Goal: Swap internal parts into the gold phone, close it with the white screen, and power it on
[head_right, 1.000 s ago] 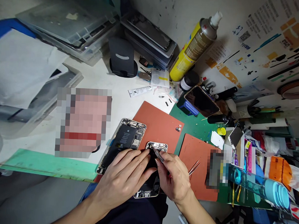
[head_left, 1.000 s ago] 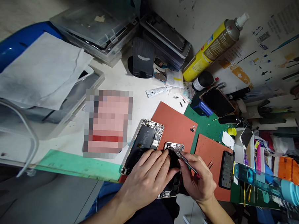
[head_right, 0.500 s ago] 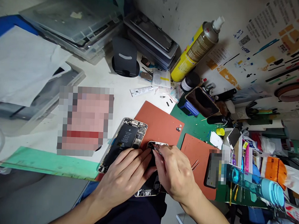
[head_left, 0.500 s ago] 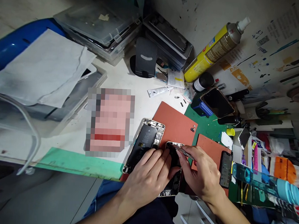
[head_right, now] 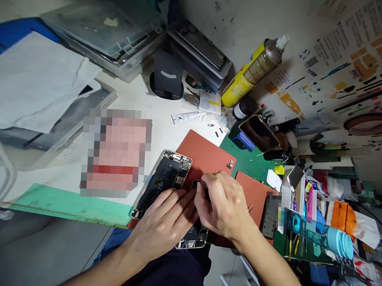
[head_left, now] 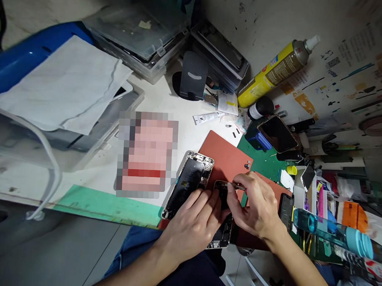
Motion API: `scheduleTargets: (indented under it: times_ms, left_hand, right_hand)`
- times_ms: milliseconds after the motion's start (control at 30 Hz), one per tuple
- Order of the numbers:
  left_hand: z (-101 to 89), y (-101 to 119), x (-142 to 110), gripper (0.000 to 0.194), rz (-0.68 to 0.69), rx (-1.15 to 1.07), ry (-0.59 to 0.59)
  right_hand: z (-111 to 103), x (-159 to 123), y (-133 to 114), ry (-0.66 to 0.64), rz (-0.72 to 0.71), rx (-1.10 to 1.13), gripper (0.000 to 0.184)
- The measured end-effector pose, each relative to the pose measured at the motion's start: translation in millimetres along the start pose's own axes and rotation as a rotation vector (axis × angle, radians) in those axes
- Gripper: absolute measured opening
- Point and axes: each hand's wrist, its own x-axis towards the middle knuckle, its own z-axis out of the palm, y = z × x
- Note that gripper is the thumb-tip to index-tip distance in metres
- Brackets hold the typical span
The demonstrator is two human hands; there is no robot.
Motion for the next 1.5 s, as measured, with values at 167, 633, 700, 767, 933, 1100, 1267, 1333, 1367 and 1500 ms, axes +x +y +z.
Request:
scheduleTargets:
  times_ms: [167,633,700,767,933,1100,1267,1333,1367,1500]
  left_hand:
    - [0.5,-0.3,-2.0,0.015,-0.001,-0.013,0.007]
    - [1.8,1.4,7.6,0.036,-0.035,0.035,-0.053]
    - [1.7,1.2,8.3,0.035,-0.042,0.030,-0.043]
    - [1.4,1.0,8.6,0.035,-0.044,0.028,-0.044]
    - [1.1,1.2,8.0,0.034,-0.038,0.032,-0.045]
    - [1.9,0.7,4.5,0.028,-0.013,0.042,-0.075]
    - [4.1,0.1,-0.2,0.036,0.008,0.062,-0.087]
    - [4.3,-0.3,-0.8,0.038,0.013,0.067,-0.090]
    - [4.2,-0.5,-0.8,0.038,0.015,0.069,-0.087]
    - [3.3,-1.0,-0.2,0.038,0.014,0.073,-0.088]
  right_hand:
    - [-0.5,0.7,0.2,0.008,-0.012,0.002,0.012]
    - [-5.9,1.8,4.8,-0.034,0.038,0.035,0.007]
    - [-6.2,1.8,5.2,-0.032,0.035,0.024,0.009]
    - [-6.1,1.8,5.1,-0.017,0.044,0.006,0.008]
    - [-6.0,2.8,4.1,-0.033,0.035,0.033,0.008]
    - [-6.4,4.2,3.7,-0.041,0.028,0.037,0.008]
    - [-6.0,4.4,3.3,-0.035,-0.004,0.023,0.010]
    - [-5.5,4.5,3.2,-0.044,-0.020,0.029,0.011]
    - [-5.1,4.6,3.2,-0.040,-0.029,0.019,0.012]
    - [-4.1,5.2,2.9,-0.011,-0.014,-0.005,0.012]
